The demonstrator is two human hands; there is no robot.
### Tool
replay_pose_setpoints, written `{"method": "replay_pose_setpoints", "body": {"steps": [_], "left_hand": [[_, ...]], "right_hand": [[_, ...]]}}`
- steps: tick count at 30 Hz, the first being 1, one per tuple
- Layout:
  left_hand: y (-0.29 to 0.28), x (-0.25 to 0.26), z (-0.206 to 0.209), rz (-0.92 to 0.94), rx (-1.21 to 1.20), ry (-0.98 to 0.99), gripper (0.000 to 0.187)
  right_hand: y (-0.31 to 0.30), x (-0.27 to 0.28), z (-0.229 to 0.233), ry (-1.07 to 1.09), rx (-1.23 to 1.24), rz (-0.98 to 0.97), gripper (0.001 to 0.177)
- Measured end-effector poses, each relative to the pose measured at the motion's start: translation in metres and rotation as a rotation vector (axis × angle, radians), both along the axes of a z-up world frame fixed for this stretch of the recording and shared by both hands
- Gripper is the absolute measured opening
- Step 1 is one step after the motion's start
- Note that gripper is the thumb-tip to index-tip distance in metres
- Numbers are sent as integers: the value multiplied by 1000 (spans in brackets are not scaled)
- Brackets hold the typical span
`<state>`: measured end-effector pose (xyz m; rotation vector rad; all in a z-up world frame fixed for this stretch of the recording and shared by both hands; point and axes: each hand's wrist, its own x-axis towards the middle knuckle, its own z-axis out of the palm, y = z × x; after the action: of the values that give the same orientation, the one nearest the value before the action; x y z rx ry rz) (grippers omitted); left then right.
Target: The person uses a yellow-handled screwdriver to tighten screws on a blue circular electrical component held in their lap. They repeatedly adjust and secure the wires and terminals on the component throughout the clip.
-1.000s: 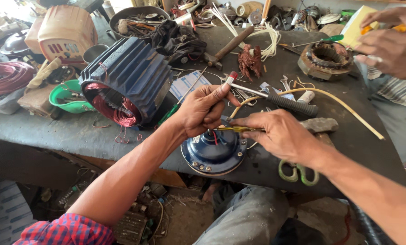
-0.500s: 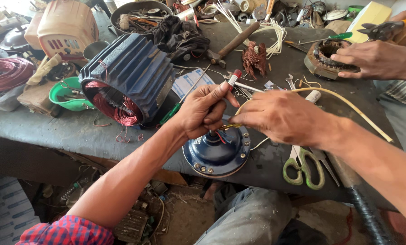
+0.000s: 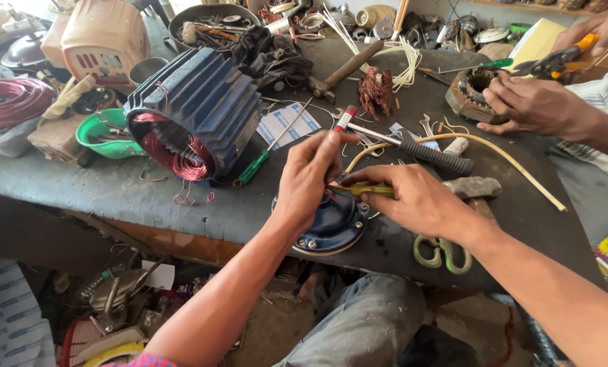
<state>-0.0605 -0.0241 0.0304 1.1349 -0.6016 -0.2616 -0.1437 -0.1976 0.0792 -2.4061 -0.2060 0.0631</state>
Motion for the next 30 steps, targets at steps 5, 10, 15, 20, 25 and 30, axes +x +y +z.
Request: {"method": "replay_pose_setpoints", "body": {"steps": [5, 10, 15, 20, 25, 30], "left_hand": [[-10, 11, 1, -38, 35, 74, 47], [-10, 23, 1, -135, 73, 112, 52], [-8, 29, 1, -151, 83, 157, 52], [1, 32, -1, -219, 29, 221, 52], [6, 38, 0, -280, 6, 274, 54], [10, 44, 1, -381, -1, 337, 57]], "right_hand": [[-2, 3, -11, 198, 260, -38, 33], [0, -1, -15, 169, 45, -126, 31], [2, -1, -15, -225, -199, -3, 32], [-14, 20, -5, -785, -462, 369, 38], [-22, 34, 4, -736, -615, 453, 34], [-21, 33, 6, -802, -622, 489, 28]]}}
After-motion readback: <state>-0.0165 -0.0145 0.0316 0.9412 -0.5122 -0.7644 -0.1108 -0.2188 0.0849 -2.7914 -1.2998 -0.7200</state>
